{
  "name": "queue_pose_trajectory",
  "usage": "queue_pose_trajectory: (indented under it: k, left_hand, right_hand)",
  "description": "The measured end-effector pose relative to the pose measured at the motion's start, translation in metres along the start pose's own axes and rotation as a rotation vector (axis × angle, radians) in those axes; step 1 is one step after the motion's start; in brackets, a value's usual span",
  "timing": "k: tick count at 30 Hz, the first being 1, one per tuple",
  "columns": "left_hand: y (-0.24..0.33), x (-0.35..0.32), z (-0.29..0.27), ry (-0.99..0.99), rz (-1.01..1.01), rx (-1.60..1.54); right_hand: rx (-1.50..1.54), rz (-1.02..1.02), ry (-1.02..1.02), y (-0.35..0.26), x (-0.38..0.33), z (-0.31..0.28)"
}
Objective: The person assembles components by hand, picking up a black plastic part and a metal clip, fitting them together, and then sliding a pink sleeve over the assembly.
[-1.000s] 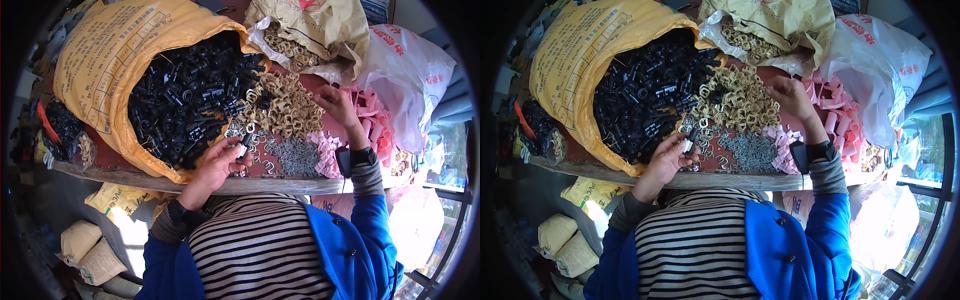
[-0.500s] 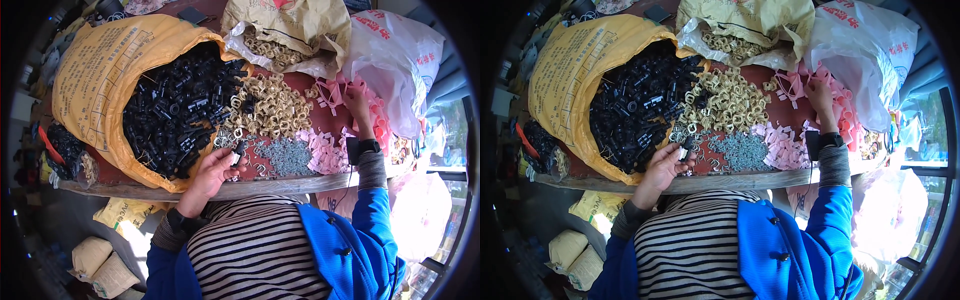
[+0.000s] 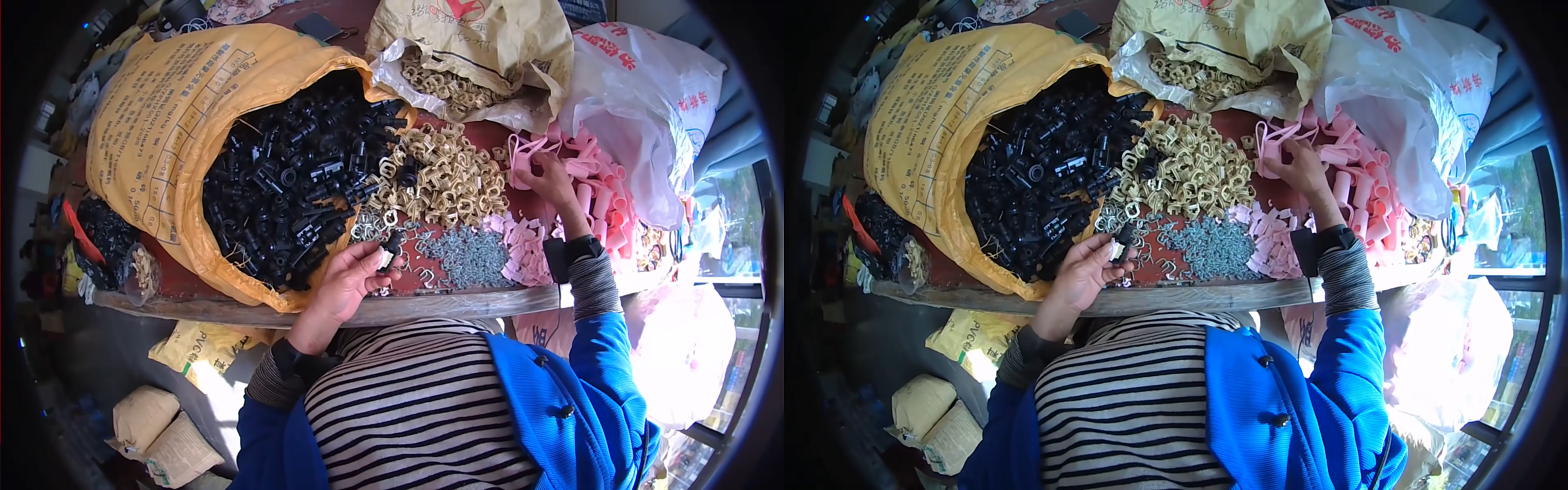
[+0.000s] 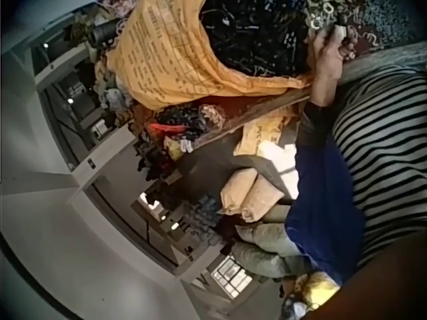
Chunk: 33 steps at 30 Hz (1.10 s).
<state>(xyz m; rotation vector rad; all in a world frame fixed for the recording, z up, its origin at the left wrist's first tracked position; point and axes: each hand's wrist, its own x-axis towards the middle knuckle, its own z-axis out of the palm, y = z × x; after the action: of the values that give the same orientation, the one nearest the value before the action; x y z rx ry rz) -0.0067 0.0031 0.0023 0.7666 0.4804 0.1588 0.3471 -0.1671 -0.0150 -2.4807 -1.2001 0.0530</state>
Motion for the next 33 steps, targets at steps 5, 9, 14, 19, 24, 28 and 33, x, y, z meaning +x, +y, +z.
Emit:
queue_pose_trajectory:
  k: [5,9,14,19,24,28,33]
  left_hand:
    - [0.001,-0.002,0.000,-0.001,0.011,-0.001]
    - [0.000,-0.004,-0.001,0.012,0.002,0.003]
    - [-0.001,-0.002,0.001,0.004,-0.004,0.015]
    - [-0.003,0.000,0.002,-0.010,-0.004,0.033]
    - [0.000,-0.001,0.002,0.001,-0.010,0.018]
    - [0.001,-0.003,0.001,0.008,0.003,0.015]
    - [-0.002,-0.004,-0.007,0.012,-0.006,-0.022]
  right_hand:
    - [-0.255,-0.006,0.150,-0.036,-0.005,0.017]
    - [0.170,-0.170,-0.070,-0.021,-0.019,0.002]
    - [0.280,-0.310,-0.367,0.002,-0.055,-0.036]
    - [0.214,-0.200,-0.269,-0.008,-0.055,-0.060]
    - [0.343,-0.120,-0.296,-0.045,-0.020,-0.053]
    - [0.536,-0.197,-0.413,-0.035,0.005,-0.017]
    - [0.591,-0.132,-0.576,-0.024,0.007,-0.016]
